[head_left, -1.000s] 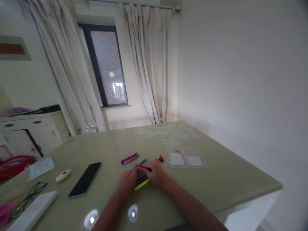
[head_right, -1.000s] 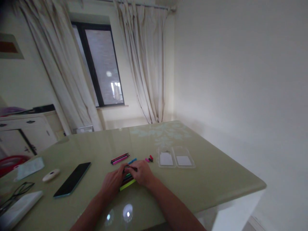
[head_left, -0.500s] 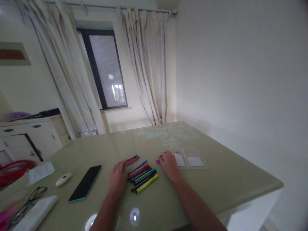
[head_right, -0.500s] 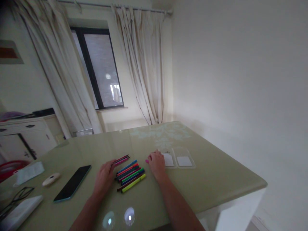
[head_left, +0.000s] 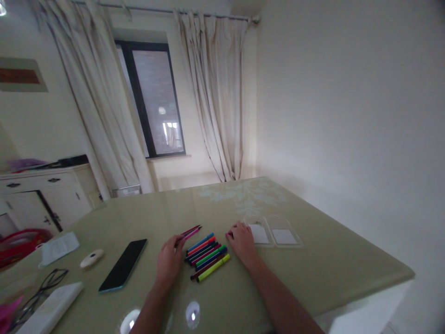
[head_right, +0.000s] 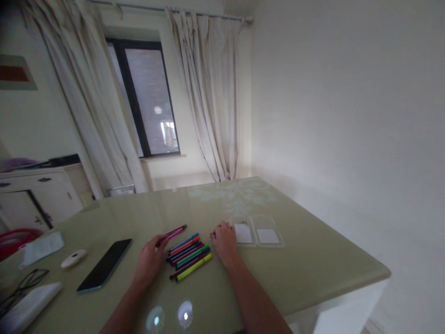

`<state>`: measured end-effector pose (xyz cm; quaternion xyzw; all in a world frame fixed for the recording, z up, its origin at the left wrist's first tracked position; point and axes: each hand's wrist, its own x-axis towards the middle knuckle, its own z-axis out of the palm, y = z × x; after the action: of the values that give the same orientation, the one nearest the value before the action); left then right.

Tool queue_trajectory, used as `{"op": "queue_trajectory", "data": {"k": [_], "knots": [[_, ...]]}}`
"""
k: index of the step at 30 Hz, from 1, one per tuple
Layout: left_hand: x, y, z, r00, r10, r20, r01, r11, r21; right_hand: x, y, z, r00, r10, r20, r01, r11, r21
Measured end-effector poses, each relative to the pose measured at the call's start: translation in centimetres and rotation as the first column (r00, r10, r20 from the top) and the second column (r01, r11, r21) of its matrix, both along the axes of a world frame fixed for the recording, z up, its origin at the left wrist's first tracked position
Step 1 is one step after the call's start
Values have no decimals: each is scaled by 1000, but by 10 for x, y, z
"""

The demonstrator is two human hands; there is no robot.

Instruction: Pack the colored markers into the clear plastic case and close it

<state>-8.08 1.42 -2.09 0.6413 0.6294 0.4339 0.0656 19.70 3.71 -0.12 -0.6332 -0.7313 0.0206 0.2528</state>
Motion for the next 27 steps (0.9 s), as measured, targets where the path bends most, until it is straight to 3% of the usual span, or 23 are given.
{"op": "queue_trajectory", "data": {"k": [4, 7, 10, 19, 27], "knots": [[11, -6, 8, 971, -146, 188, 149, 989, -6, -7, 0, 4, 971, 143, -190, -132, 989, 72], [19, -10, 12, 958, -202, 203, 210, 978, -14, -14, -1, 5, 884, 327, -334, -274, 942, 196], [22, -12, 11, 951, -235, 200, 243, 970, -13, -20, -3, 2, 823, 423, -379, -343, 902, 261], [15, -8, 6, 942, -234, 241, 244, 970, -9, -22, -2, -1, 759, 459, -463, -346, 885, 310], [18, -9, 6, 934, -262, 243, 270, 963, -1, -24, -10, 8, 728, 462, -508, -405, 886, 226]]}}
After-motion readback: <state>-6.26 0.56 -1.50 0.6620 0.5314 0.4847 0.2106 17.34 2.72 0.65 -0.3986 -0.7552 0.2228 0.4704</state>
